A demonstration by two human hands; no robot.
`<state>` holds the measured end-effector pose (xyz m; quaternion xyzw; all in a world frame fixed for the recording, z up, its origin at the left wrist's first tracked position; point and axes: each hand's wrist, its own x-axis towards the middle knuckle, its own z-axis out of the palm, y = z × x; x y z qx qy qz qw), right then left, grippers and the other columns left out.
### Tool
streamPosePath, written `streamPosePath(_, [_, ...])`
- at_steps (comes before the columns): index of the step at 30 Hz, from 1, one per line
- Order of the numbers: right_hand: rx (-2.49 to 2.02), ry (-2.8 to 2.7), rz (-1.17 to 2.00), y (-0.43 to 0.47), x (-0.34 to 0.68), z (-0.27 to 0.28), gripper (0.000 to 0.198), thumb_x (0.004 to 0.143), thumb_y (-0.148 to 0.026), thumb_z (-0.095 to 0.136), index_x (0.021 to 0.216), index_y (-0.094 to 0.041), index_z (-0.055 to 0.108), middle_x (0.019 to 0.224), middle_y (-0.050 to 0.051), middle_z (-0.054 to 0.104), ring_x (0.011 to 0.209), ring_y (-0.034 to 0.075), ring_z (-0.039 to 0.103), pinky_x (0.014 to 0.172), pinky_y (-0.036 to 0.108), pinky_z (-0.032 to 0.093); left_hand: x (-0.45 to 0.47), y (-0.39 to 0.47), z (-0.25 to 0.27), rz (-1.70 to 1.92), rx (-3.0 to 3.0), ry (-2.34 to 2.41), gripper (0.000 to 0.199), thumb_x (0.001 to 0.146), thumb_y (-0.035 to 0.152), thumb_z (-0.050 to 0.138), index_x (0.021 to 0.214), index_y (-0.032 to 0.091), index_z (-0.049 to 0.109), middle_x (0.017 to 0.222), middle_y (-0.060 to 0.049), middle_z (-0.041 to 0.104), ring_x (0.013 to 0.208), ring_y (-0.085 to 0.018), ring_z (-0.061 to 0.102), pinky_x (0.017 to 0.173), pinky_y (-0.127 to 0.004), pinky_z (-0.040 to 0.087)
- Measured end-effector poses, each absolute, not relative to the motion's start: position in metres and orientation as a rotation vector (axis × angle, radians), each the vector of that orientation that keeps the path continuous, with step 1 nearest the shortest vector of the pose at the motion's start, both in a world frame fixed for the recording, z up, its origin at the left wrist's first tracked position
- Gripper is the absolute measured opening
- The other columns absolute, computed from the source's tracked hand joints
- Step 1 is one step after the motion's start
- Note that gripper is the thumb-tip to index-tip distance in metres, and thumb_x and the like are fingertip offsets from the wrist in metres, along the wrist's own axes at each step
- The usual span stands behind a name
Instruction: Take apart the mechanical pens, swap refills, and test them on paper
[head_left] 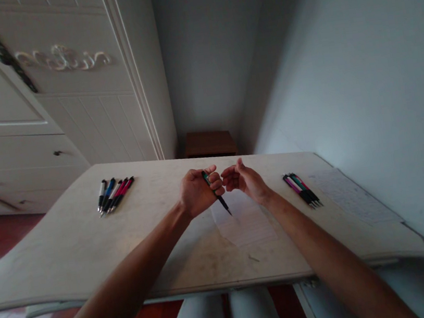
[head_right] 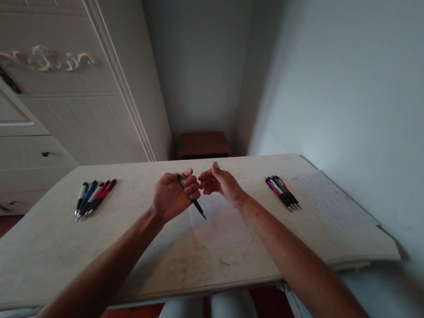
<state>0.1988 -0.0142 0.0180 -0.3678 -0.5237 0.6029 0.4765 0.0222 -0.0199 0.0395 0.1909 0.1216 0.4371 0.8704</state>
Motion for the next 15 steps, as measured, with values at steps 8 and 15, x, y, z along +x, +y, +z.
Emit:
streamPosePath(8, [-0.897, -1.344, 1.425, -0.008, 0.21, 0.021, 0.061, 0.08, -0.076, 0.051, 0.087, -0.018, 0.07, 0.069, 0.002, 0.063, 0.054, 0.011, 0.053, 0.049, 0.025, 0.042, 0.035, -0.006, 0.047, 0.932, 0.426, 0.221, 0.025, 0.089, 0.023, 0.039, 0.081, 0.013, 0.061, 0.061, -0.001, 0.043, 0.051, -0.013, 0.043, 0.051, -0.028, 0.037])
streamPosePath(15, [-0.947, -1.468, 1.409, -0.013, 0.218, 0.023, 0.049, 0.079, -0.063, 0.064, 0.097, -0.018, 0.066, 0.063, -0.003, 0.054, 0.049, 0.009, 0.043, 0.045, 0.023, 0.03, 0.04, 0.007, 0.04, 1.004, 0.415, 0.237, 0.04, 0.096, 0.042, 0.038, 0.092, 0.011, 0.062, 0.071, -0.005, 0.055, 0.06, -0.015, 0.052, 0.057, -0.029, 0.041])
